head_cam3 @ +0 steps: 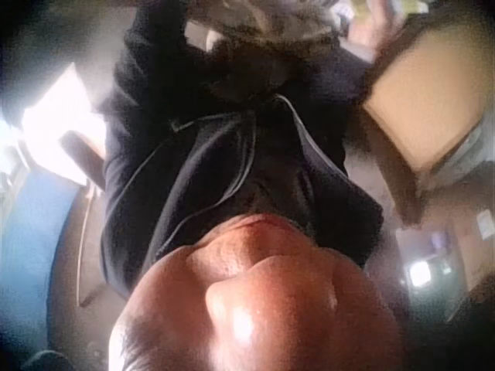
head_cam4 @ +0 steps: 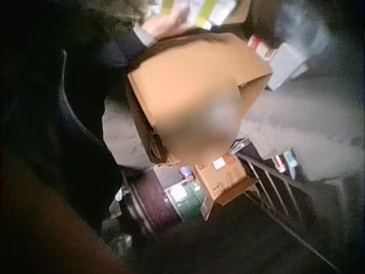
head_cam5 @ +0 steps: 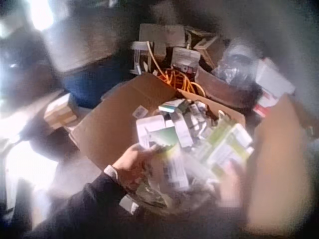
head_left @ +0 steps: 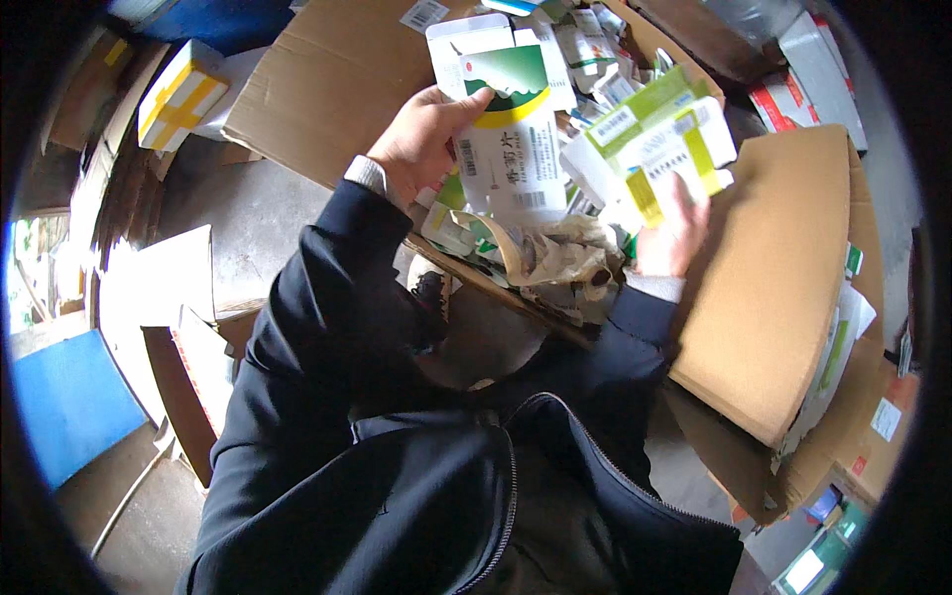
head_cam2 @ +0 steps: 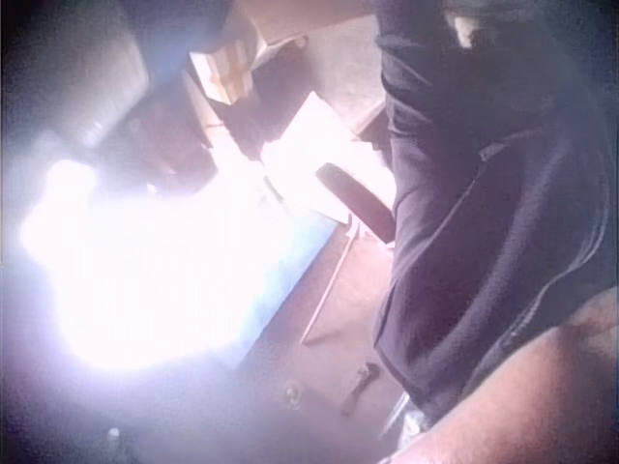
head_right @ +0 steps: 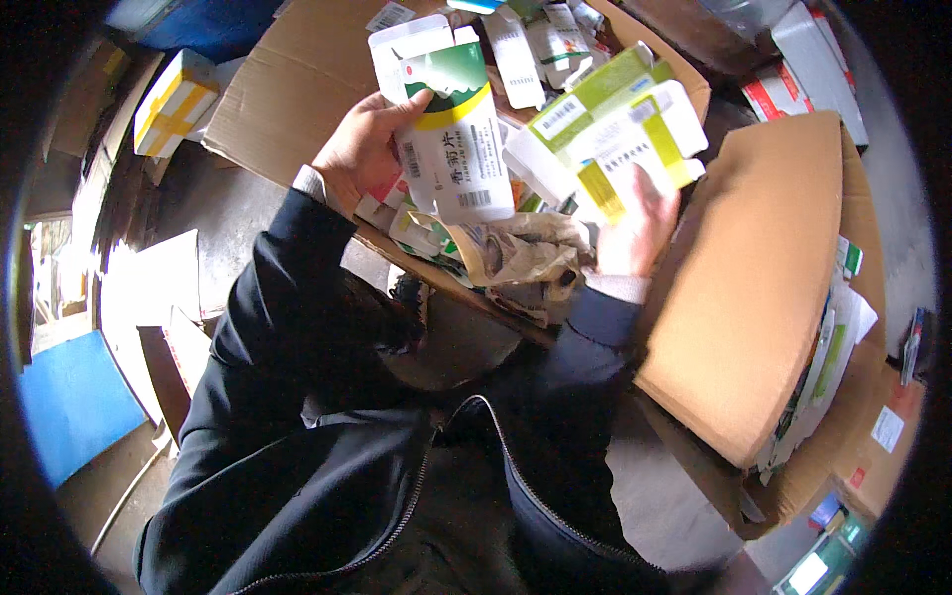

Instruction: The person opens and closes cardboard boxes, then sorts through small paper and cardboard items inside, picking them up, briefly inspecting them, and placing them back into the boxes. The person also moves a red plastic bag and shifts boxes around the floor.

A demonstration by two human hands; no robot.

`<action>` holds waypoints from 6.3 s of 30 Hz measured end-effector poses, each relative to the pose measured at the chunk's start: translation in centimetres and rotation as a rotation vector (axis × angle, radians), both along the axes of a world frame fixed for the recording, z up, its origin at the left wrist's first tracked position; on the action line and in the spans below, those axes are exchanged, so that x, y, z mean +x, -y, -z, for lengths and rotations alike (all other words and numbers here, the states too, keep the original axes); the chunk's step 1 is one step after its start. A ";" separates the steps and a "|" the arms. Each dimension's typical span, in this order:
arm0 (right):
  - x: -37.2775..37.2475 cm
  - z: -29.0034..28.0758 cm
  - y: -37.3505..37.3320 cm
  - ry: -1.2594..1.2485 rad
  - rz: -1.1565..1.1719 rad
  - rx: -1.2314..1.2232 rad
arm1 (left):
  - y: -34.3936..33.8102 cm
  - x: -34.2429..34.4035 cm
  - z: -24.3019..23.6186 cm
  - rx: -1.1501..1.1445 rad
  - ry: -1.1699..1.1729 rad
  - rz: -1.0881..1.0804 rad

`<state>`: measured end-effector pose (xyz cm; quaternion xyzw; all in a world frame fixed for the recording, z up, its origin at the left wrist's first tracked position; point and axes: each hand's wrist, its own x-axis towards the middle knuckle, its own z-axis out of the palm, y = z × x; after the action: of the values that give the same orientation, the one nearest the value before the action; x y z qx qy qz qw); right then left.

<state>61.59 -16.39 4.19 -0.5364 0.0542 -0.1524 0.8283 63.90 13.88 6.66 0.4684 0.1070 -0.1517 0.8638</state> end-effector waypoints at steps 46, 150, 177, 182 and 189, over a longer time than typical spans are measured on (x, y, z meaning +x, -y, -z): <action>19.0 14.0 7.7 -0.120 -0.145 -1.722 | -5.7 5.3 -0.5 0.376 0.170 -0.509; 6.8 2.6 -14.4 0.403 -0.024 -0.885 | -1.4 4.5 1.4 0.111 0.079 -0.175; 18.7 6.3 -12.6 -0.002 -0.039 -1.190 | -4.9 4.8 -1.4 0.094 0.250 -0.390; 21.4 11.3 -12.8 -0.180 -0.236 -1.753 | -6.8 4.8 -2.3 0.203 0.288 -0.442; 15.7 7.9 -4.9 -0.210 -0.313 -1.102 | -6.7 4.5 -2.7 0.312 0.289 -0.338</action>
<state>77.30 -11.53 -3.72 -0.9022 -0.0313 0.0203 0.4296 68.41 20.55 9.32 0.5881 0.0816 0.0813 0.8005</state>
